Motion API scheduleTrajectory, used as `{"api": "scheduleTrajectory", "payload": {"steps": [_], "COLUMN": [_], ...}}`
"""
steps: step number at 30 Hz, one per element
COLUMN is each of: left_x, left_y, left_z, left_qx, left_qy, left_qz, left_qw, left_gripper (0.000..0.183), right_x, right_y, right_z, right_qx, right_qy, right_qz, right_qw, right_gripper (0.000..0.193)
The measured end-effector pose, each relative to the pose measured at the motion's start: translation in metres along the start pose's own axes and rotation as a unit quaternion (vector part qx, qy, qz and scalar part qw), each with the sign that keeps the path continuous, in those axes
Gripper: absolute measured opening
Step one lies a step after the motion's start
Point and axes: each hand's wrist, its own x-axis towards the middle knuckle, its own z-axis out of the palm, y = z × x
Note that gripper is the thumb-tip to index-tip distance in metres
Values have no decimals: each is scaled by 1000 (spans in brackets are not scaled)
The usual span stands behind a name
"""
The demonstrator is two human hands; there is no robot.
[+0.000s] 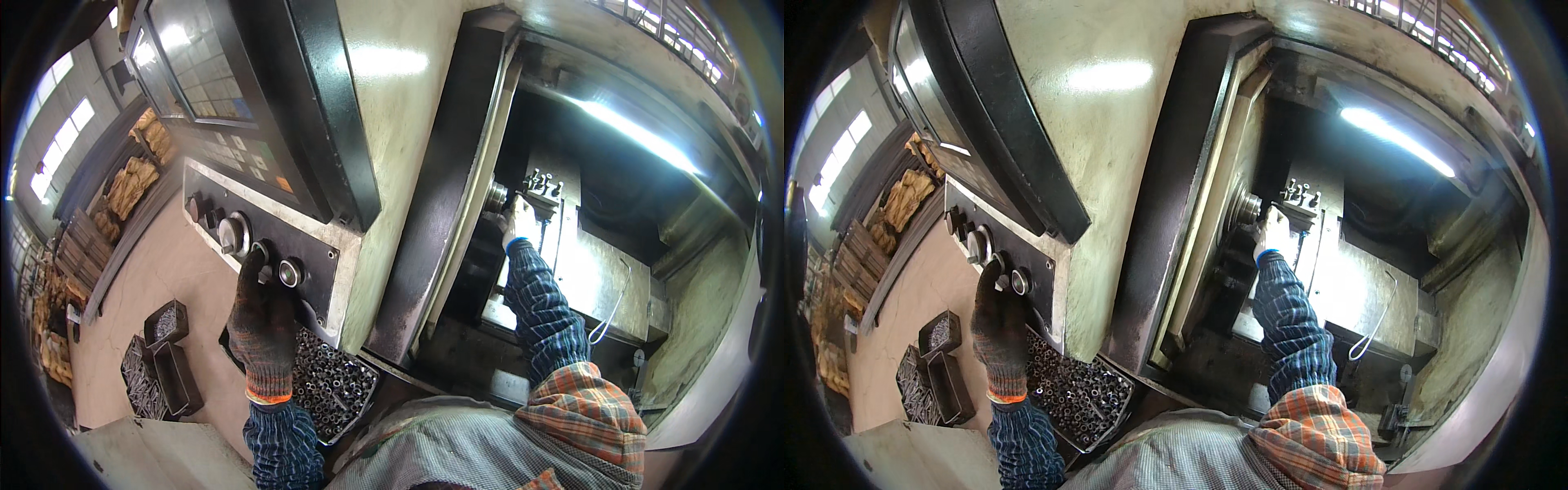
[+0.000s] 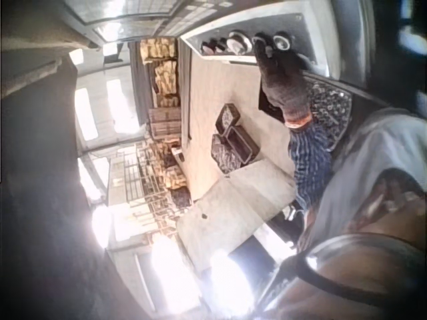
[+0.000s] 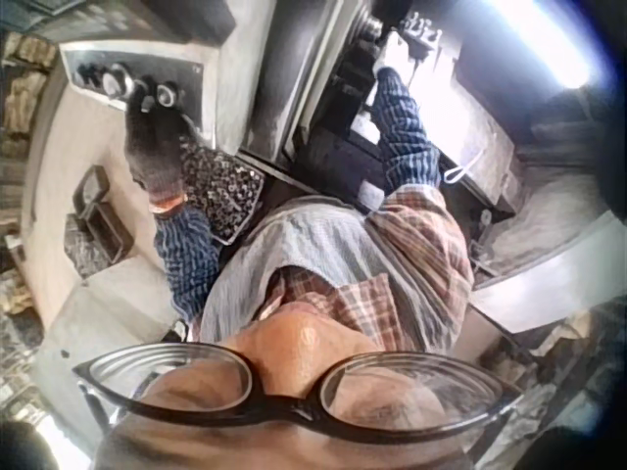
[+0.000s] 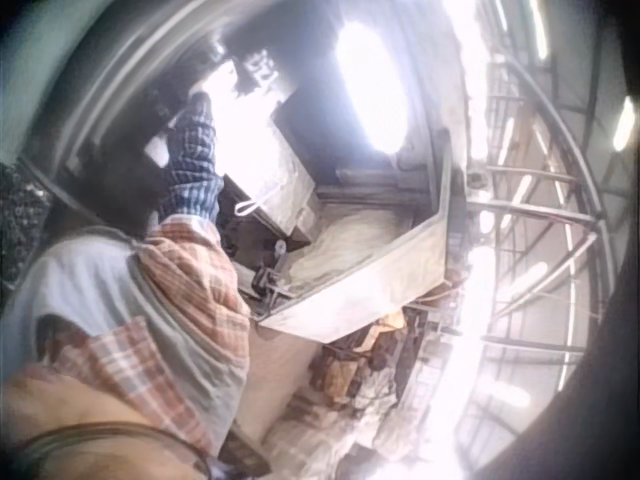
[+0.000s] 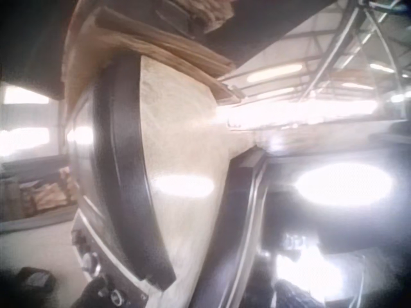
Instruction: The person repeatedly places small metal rings into a machine's internal mechanism, then presses a button on the control panel. The person continues this cycle of loading parts and activating the machine throughout the clip.
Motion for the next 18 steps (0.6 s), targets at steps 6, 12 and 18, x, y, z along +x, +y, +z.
{"api": "scheduleTrajectory", "payload": {"steps": [6,12,18], "left_x": [-10,-11,-10], "left_y": [22,15,9], "left_z": [-3,6,2], "left_qx": [63,13,20], "left_qy": [3,25,14], "left_qz": [-84,-48,-26], "left_qw": [994,998,999], "left_gripper": [44,49,51], "right_x": [12,16,29], "right_y": [16,30,35], "right_z": [35,24,8], "right_qx": [-156,-270,21], "right_qy": [97,135,90], "right_qz": [-123,-127,-26], "right_qw": [975,945,995], "right_gripper": [46,45,31]}}
